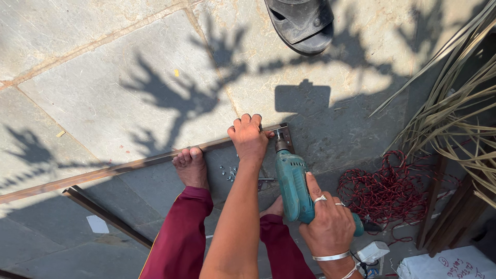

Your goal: The person uses a corded drill to attach metal brackets to the corners of a rectangular metal frame. They position the brackets, insert screws, and tighten them to secure the joints.

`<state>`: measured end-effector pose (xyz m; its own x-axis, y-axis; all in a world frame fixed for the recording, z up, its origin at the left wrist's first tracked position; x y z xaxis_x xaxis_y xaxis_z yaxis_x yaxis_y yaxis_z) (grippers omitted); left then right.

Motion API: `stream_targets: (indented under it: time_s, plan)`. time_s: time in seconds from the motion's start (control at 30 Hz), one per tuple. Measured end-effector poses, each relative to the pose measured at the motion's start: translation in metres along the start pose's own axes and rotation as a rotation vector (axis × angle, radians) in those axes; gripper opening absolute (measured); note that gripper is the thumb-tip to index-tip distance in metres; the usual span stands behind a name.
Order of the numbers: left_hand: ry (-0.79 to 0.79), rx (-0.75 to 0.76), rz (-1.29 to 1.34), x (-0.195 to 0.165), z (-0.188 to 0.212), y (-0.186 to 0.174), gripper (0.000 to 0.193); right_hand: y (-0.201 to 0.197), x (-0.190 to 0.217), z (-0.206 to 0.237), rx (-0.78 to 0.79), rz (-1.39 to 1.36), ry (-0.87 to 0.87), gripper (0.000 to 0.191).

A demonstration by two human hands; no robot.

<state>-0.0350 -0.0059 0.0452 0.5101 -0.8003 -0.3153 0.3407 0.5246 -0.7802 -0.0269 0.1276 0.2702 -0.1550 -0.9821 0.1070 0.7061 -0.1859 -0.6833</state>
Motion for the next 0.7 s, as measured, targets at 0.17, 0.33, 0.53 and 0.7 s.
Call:
stream_targets:
  time_s: [0.17,0.33,0.53,0.7]
  plan:
    - [-0.001,-0.012,-0.011,-0.0015,-0.0013,0.0,0.051,-0.0011,-0.0056,-0.0015,0.023,-0.025,0.013,0.115]
    - [-0.009,0.026,-0.015,-0.0011,-0.0004,0.0005,0.051,-0.0012,-0.0037,-0.0026,-0.09,0.039,-0.131,0.077]
    - [0.0,-0.011,0.0,-0.0012,-0.0007,0.0,0.051,-0.0073,-0.0036,-0.0061,0.023,0.055,-0.069,0.081]
    - [-0.004,0.001,0.001,-0.0015,-0.0027,-0.0009,0.052,-0.0071,-0.0016,-0.0065,0.0,0.074,-0.106,0.047]
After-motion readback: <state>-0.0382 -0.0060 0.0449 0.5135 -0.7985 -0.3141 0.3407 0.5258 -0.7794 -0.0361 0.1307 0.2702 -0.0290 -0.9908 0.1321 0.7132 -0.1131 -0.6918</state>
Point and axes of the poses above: each hand's wrist, its own z-axis away from the middle knuckle, its own y-axis out of the palm, x = y × z, the point moved 2 cm from there along -z, towards the middle knuckle, and after that the axes turned 8 degrees about -z, right-handed, at the moved point
